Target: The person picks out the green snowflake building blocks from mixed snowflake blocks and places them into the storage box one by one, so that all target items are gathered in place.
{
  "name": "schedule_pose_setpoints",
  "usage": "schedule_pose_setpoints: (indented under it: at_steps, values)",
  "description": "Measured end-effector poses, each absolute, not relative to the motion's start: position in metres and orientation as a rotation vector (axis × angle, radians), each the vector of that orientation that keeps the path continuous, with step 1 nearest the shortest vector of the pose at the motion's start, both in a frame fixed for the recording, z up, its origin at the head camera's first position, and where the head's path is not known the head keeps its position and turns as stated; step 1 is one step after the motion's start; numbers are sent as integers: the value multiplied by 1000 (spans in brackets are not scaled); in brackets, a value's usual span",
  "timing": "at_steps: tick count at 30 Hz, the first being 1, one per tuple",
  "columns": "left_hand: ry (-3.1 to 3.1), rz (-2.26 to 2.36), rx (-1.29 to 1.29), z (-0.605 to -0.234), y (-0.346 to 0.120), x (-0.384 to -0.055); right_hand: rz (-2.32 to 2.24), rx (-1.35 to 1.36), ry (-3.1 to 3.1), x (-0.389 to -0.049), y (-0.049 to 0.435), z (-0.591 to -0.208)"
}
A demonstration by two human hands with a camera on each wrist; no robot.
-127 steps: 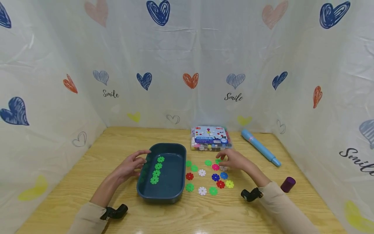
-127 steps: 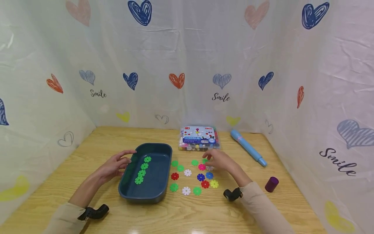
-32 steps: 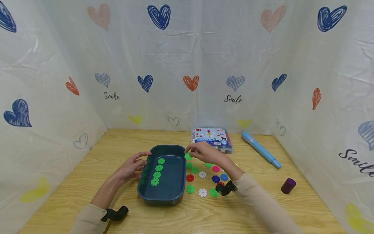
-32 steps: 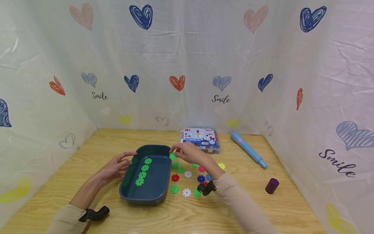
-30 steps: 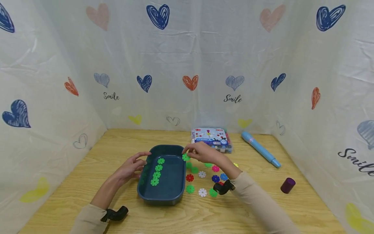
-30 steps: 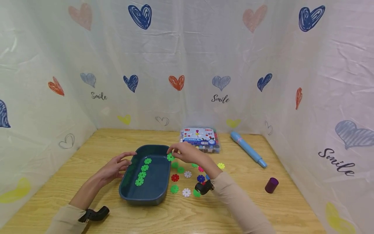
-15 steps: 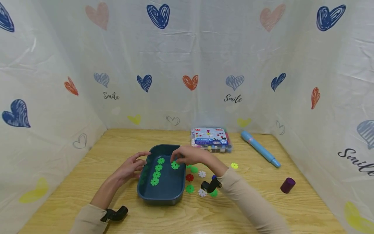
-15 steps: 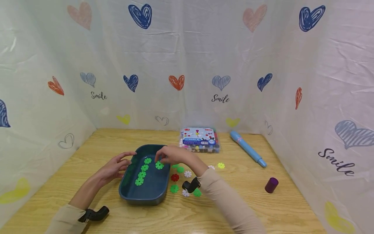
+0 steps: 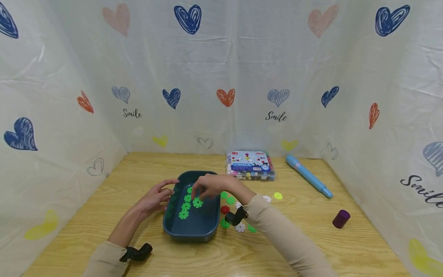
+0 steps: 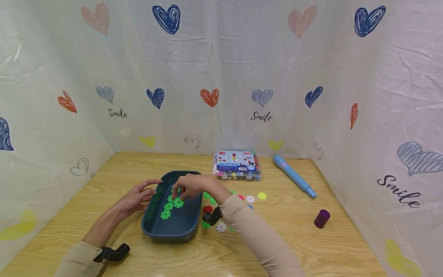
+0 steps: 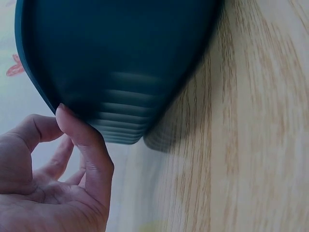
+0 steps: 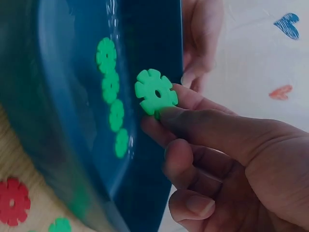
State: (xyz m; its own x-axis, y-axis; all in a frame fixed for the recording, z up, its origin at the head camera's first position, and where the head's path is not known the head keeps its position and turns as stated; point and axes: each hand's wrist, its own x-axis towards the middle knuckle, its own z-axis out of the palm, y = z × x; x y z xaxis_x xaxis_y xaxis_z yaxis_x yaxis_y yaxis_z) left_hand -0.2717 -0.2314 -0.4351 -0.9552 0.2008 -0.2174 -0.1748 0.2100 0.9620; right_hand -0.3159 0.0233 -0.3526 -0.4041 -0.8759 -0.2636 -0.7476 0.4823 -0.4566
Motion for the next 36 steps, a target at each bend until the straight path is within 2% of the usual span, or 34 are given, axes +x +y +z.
schedule_pose_setpoints:
  at_steps: [7, 15, 36]
  values:
    - [2160, 1818, 49, -437, -233, -272, -304, -1367, 2177, -310, -2, -357]
    - [2158, 1814, 18, -435, -234, -270, -296, -1256, 2057, -310, -24, -369]
    - [2142, 1815, 81, -433, -234, -273, -211, -1240, 2026, -306, -46, -382]
